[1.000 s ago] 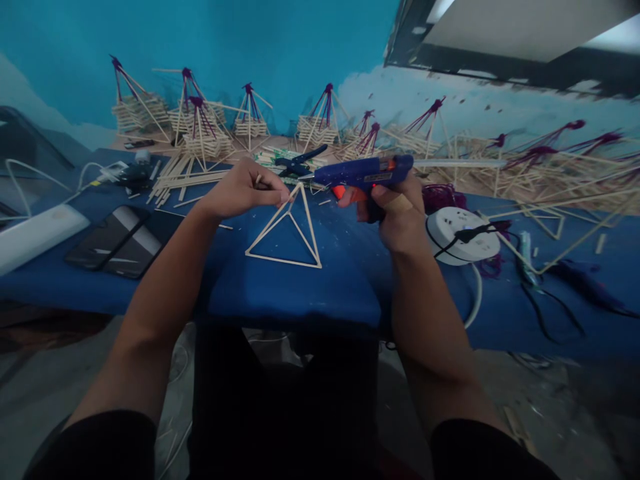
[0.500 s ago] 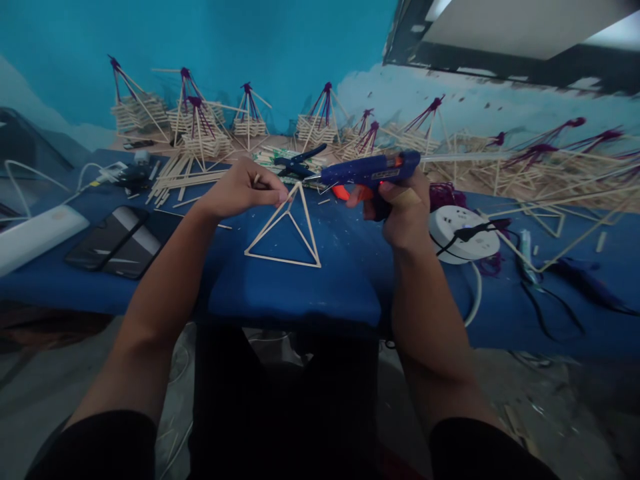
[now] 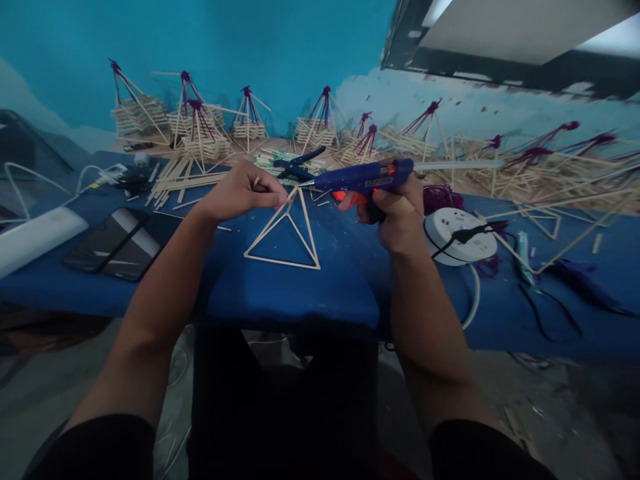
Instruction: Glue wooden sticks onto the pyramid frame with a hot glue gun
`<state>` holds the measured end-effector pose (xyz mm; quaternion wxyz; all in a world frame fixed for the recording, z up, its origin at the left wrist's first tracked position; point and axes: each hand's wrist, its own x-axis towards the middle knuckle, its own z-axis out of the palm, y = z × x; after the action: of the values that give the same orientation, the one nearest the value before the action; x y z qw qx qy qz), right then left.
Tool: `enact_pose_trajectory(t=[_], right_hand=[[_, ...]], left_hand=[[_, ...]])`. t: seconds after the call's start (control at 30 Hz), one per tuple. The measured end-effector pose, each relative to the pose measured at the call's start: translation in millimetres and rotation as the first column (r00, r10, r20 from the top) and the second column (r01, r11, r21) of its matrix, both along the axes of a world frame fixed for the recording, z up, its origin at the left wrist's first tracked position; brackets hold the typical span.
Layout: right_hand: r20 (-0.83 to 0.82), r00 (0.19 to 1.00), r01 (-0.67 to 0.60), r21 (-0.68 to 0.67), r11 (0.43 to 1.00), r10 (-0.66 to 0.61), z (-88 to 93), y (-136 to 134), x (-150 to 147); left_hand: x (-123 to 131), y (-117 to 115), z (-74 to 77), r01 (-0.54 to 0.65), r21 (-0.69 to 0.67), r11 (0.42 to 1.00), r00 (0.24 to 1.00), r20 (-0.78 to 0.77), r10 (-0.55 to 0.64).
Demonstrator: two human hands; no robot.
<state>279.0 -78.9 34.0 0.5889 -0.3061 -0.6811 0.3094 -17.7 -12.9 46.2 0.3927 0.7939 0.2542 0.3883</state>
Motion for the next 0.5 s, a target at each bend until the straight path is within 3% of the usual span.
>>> enact_pose_trajectory(t=[0.5], right_hand=[[0.016, 0.999, 0.034, 0.05, 0.998, -0.035, -2.1, 4.4, 1.8]], left_hand=[[0.0, 1.4, -1.6, 0.028, 0.015, 0.999, 1.0, 0.006, -0.029]])
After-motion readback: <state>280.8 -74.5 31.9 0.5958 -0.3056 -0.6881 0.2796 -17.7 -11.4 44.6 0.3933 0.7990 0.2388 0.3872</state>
